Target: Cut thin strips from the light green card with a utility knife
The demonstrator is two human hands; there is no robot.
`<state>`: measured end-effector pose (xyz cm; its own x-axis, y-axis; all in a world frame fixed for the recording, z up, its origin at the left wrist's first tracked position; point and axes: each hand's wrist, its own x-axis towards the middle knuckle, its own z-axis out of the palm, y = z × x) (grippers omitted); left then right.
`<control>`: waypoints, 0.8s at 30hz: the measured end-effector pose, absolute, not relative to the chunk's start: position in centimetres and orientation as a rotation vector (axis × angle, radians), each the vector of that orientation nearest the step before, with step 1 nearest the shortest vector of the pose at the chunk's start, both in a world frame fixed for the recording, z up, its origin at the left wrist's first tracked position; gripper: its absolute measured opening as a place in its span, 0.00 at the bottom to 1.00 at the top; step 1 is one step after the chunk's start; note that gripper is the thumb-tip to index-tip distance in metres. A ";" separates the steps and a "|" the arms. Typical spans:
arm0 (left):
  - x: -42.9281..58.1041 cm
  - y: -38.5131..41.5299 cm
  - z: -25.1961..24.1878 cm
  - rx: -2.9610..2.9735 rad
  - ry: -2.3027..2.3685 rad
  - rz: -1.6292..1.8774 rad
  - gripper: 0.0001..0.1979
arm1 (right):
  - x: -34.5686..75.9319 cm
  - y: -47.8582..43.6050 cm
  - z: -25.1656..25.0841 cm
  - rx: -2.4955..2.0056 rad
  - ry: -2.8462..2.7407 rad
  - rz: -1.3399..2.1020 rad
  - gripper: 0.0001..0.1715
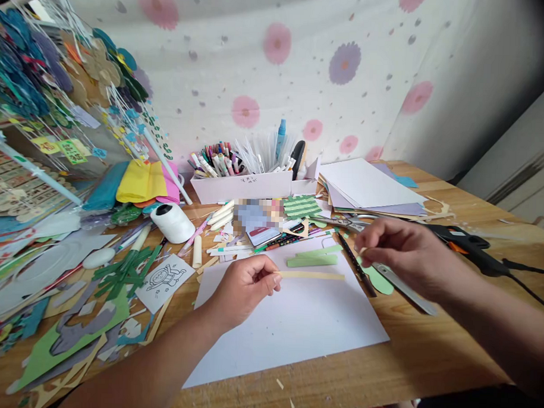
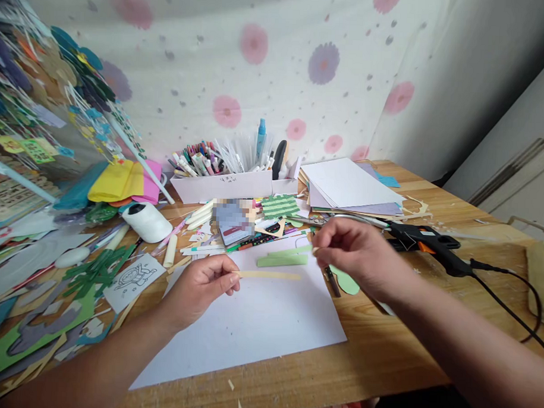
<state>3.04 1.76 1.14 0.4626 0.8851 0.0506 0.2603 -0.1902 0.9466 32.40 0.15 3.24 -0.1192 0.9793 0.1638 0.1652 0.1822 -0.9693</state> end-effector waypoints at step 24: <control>3.0 2.2 1.0 1.843 1.108 0.668 0.12 | 30.0 0.6 1.5 -1.365 -1.821 1.057 0.12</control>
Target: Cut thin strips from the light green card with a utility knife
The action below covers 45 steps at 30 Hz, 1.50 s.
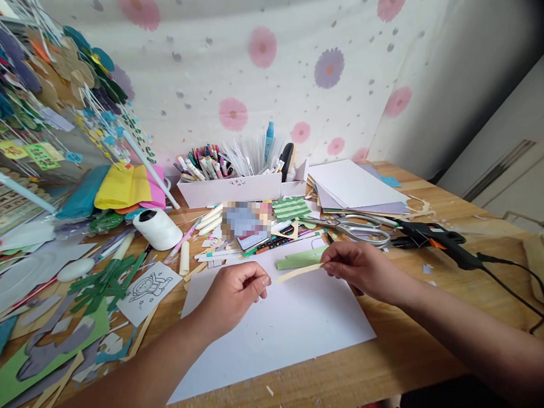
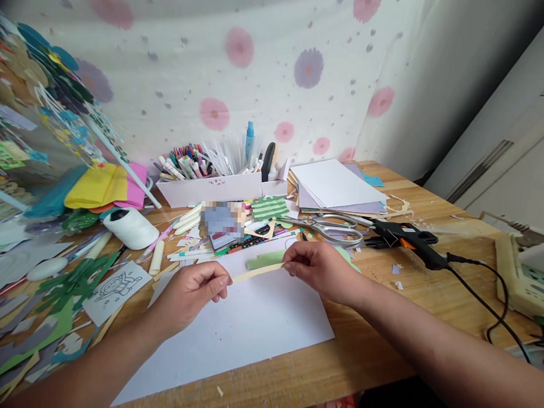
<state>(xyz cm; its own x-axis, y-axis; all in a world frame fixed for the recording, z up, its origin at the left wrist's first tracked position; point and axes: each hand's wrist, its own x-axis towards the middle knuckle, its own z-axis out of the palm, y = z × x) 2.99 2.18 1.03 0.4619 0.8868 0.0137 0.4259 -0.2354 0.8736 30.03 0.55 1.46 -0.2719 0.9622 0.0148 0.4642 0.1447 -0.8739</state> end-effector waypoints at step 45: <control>2.0 3.0 -0.5 2.628 1.050 0.612 0.12 | 29.4 3.7 0.0 -1.533 -2.505 0.196 0.09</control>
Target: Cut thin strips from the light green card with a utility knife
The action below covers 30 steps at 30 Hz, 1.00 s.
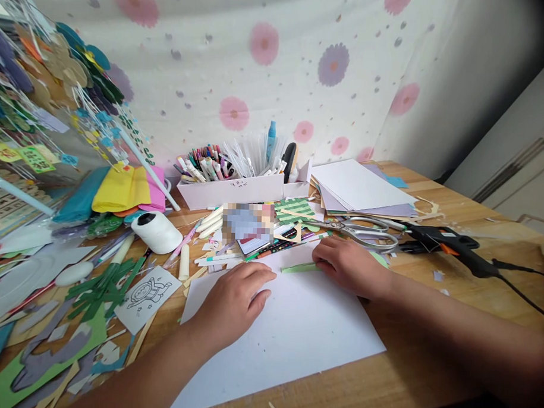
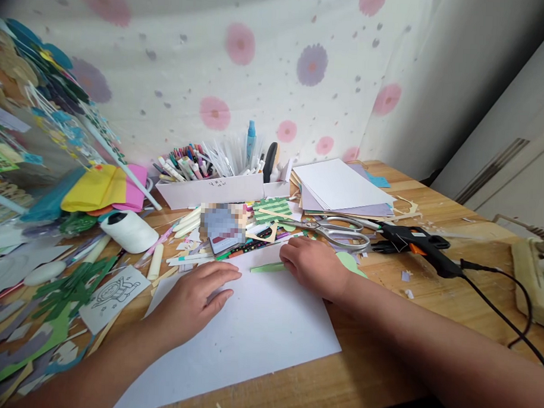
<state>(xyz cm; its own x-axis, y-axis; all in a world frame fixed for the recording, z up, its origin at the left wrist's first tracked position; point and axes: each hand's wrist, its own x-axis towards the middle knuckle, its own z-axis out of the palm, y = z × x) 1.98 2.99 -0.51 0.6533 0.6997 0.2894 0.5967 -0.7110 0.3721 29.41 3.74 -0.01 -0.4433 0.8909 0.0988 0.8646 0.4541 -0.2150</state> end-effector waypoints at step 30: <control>2.4 3.3 -1.0 2.714 1.109 0.534 0.16 | 32.2 4.6 0.2 -1.449 -2.428 0.348 0.19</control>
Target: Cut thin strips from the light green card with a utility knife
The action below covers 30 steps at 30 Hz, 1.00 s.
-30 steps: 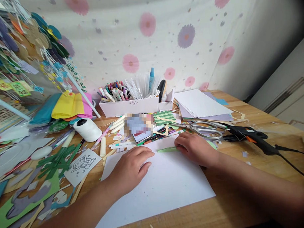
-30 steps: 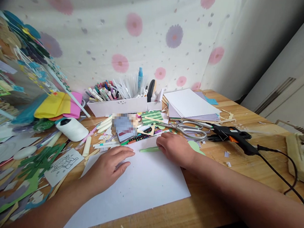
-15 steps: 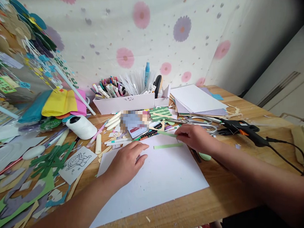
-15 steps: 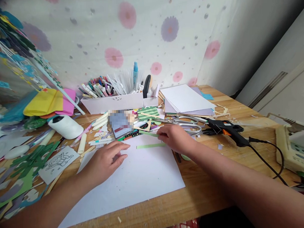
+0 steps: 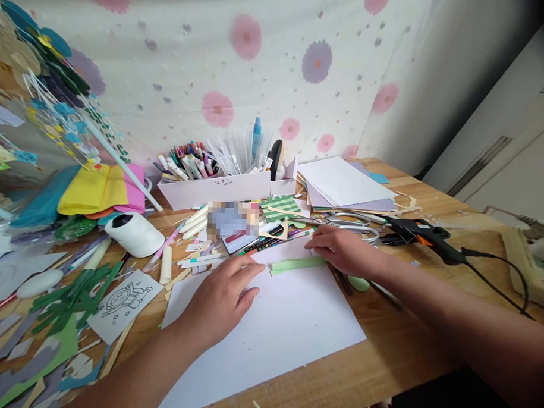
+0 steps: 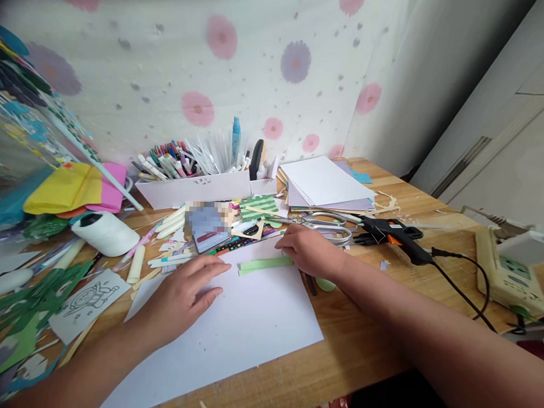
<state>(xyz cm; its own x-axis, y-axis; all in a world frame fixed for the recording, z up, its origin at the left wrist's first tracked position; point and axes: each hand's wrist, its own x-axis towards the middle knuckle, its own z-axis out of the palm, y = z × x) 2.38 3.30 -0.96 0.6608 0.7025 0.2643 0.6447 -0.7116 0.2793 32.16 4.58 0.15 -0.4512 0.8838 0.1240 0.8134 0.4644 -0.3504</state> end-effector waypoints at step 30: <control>3.9 2.3 -0.5 2.885 1.063 0.170 0.25 | 30.2 2.9 0.7 -1.551 -2.581 0.299 0.08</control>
